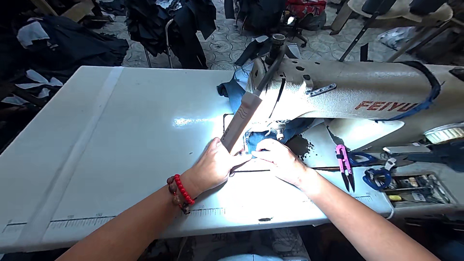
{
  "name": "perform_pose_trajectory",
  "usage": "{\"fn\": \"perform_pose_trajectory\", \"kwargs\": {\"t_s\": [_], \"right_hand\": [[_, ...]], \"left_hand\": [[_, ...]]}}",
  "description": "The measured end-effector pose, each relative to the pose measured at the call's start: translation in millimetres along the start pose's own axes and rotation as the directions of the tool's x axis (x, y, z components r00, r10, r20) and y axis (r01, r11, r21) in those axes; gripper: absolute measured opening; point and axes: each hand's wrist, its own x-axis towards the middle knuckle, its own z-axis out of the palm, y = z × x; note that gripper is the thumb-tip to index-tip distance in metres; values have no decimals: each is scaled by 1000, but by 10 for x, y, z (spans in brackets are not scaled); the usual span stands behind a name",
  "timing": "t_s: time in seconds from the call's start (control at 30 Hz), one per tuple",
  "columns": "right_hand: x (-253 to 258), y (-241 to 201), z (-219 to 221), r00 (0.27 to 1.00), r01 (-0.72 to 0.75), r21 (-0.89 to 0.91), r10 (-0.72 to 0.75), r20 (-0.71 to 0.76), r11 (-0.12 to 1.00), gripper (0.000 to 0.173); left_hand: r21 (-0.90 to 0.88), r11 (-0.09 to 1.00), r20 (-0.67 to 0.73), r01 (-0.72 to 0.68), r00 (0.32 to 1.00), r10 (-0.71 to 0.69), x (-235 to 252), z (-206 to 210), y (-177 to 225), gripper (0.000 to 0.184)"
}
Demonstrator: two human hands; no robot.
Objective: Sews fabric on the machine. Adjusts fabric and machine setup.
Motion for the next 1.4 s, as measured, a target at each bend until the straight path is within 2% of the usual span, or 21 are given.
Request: {"fn": "perform_pose_trajectory", "kwargs": {"t_s": [0.3,0.37,0.5,0.7,0.87,1.0,1.07,1.13,1.2,1.27,1.3,1.37,1.4], "right_hand": [[115,44,20,999,-7,-33,5,-52,999,21],[127,62,26,998,-3,-17,2,-64,1000,20],[166,98,20,999,-37,-32,36,-40,999,20],[205,102,-2,995,-93,-60,94,21,994,21],[313,4,-103,946,-299,-3,297,128,954,23],[325,58,-88,919,-392,122,381,103,912,21],[375,-22,-165,870,-492,186,475,130,851,17],[432,-174,-278,852,-521,132,505,136,843,14],[399,-186,-293,905,-411,0,408,122,911,17],[250,-190,-315,980,-188,-165,196,36,968,25],[140,-188,-340,994,-111,-221,104,-43,969,27],[-149,-192,-494,962,-84,-323,-7,-273,943,23],[-344,-185,-621,919,-177,-373,17,-395,911,22]], "left_hand": [[28,1000,13,13,1000,-13,70,-2,-130,44],[42,999,51,13,999,-15,85,-21,-137,44],[67,997,55,-29,998,26,65,-41,-147,45],[30,999,72,14,997,-16,10,-63,-145,48],[17,1000,29,3,1000,-4,-11,-60,-125,51],[4,1000,15,19,1000,-19,-29,-58,-107,54],[8,1000,12,16,1000,-16,-24,-63,-101,53],[2,1000,-7,11,1000,-11,-20,-63,-97,52],[-7,1000,-16,9,1000,-9,-17,-53,-100,51],[-7,1000,-27,11,1000,-12,-7,-47,-99,50],[-9,1000,-21,15,1000,-15,-5,-50,-97,51],[-12,1000,-17,21,1000,-21,-13,-39,-100,53],[-16,1000,-26,22,999,-22,-18,-25,-108,53]]}}
